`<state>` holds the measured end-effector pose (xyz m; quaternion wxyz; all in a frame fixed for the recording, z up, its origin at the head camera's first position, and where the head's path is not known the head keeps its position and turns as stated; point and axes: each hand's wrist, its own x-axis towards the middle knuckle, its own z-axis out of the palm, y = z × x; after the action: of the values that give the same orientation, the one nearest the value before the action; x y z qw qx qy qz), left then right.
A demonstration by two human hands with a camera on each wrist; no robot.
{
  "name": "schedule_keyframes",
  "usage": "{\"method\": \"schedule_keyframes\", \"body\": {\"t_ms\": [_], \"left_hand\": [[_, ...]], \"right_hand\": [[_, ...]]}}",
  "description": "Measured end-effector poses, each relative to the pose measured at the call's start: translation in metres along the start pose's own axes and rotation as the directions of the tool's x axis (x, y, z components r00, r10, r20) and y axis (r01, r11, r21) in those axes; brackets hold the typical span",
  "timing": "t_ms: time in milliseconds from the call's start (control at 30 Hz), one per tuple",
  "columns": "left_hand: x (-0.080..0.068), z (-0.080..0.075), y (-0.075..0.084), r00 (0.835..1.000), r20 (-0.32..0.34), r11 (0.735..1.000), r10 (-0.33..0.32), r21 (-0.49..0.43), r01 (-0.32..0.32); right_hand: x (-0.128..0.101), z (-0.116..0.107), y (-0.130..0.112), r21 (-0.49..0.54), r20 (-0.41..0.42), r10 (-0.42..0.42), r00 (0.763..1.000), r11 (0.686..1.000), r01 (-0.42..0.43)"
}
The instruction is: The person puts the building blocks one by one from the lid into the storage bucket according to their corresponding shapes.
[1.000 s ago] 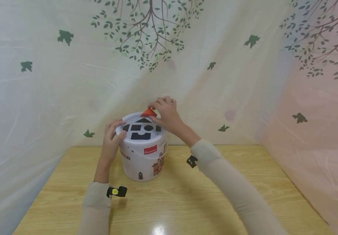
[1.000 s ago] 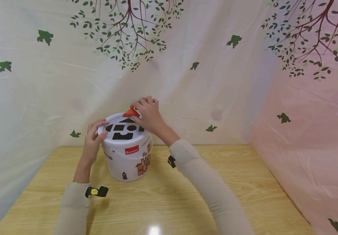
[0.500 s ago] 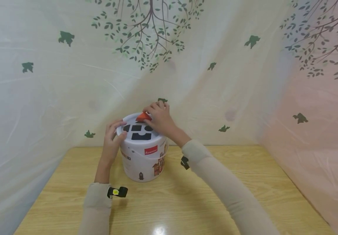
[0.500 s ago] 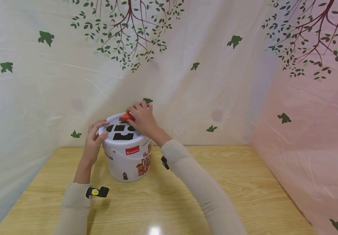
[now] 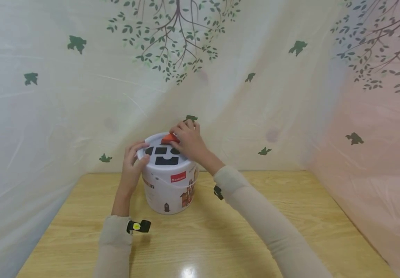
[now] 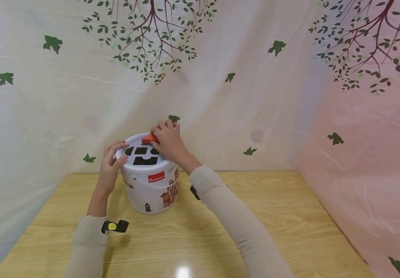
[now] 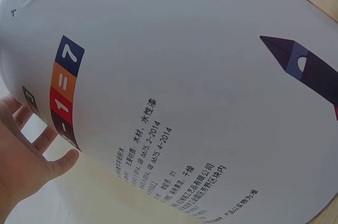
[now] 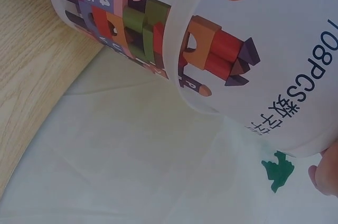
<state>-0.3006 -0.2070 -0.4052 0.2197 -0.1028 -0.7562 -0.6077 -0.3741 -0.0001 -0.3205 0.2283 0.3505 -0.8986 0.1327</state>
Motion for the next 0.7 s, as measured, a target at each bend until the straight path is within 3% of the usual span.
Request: {"method": "schedule_keyframes", "body": {"t_ms": [700], "left_hand": [[-0.0007,-0.0007,-0.0009,1.0,0.004,1.0,-0.001,0.003,0.001]], "right_hand": [[-0.0013,-0.0001,-0.0011,-0.056,0.059,0.019,0.998,0.998,-0.016]]}}
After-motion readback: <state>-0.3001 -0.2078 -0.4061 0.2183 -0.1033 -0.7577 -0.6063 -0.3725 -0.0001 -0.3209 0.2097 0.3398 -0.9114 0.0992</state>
